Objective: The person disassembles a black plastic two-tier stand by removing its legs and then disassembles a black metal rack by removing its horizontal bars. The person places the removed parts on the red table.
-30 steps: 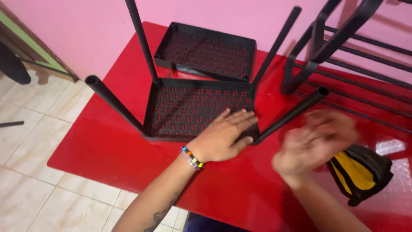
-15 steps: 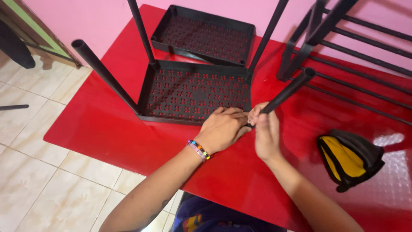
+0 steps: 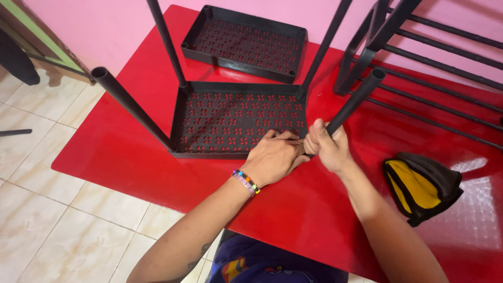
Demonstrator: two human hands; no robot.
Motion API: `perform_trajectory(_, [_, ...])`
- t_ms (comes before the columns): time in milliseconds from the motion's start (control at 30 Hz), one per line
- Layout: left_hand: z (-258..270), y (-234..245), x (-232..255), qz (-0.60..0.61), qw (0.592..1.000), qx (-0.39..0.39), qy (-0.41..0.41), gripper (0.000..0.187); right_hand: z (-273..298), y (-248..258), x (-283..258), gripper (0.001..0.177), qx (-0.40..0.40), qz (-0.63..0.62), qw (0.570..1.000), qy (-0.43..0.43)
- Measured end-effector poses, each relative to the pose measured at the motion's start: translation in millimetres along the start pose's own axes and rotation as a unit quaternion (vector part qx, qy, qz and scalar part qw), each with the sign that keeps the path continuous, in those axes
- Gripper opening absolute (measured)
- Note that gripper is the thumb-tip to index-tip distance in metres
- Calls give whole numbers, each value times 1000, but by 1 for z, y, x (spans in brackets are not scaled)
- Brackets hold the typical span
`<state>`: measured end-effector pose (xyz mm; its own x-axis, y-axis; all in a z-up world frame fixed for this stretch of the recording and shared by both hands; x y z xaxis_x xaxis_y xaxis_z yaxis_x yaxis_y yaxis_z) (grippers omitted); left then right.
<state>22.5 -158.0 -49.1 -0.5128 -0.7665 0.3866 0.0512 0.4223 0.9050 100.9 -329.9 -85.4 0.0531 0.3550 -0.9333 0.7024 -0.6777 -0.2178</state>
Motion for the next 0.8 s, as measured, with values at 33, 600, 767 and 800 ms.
perform_trajectory(33, [0, 0, 0, -1, 1000, 7, -7, 31, 0, 5, -2, 55, -37, -32, 999, -14])
perform_trajectory(600, [4, -2, 5, -23, 999, -21, -12, 27, 20, -19, 10, 53, 130, 38, 989, 67])
perform_trajectory(767, [-1, 1, 1, -25, 1000, -4, -5, 29, 11, -7, 0, 54, 54, 5, 998, 25])
perform_trajectory(800, [-1, -1, 0, -19, 1000, -10, 2, 29, 14, -7, 0, 55, 40, 2, 999, 24])
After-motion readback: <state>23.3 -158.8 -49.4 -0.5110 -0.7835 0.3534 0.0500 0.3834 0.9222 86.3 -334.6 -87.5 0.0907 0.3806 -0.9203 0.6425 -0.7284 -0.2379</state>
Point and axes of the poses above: each hand's wrist, its own z-axis away from the middle knuckle, its own y-axis out of the back of the hand, x = y × z, the point moved 1 cm from there along -z, towards the middle knuckle, and after that the axes turned 5 degrees about -x, right-handed, at the moved point
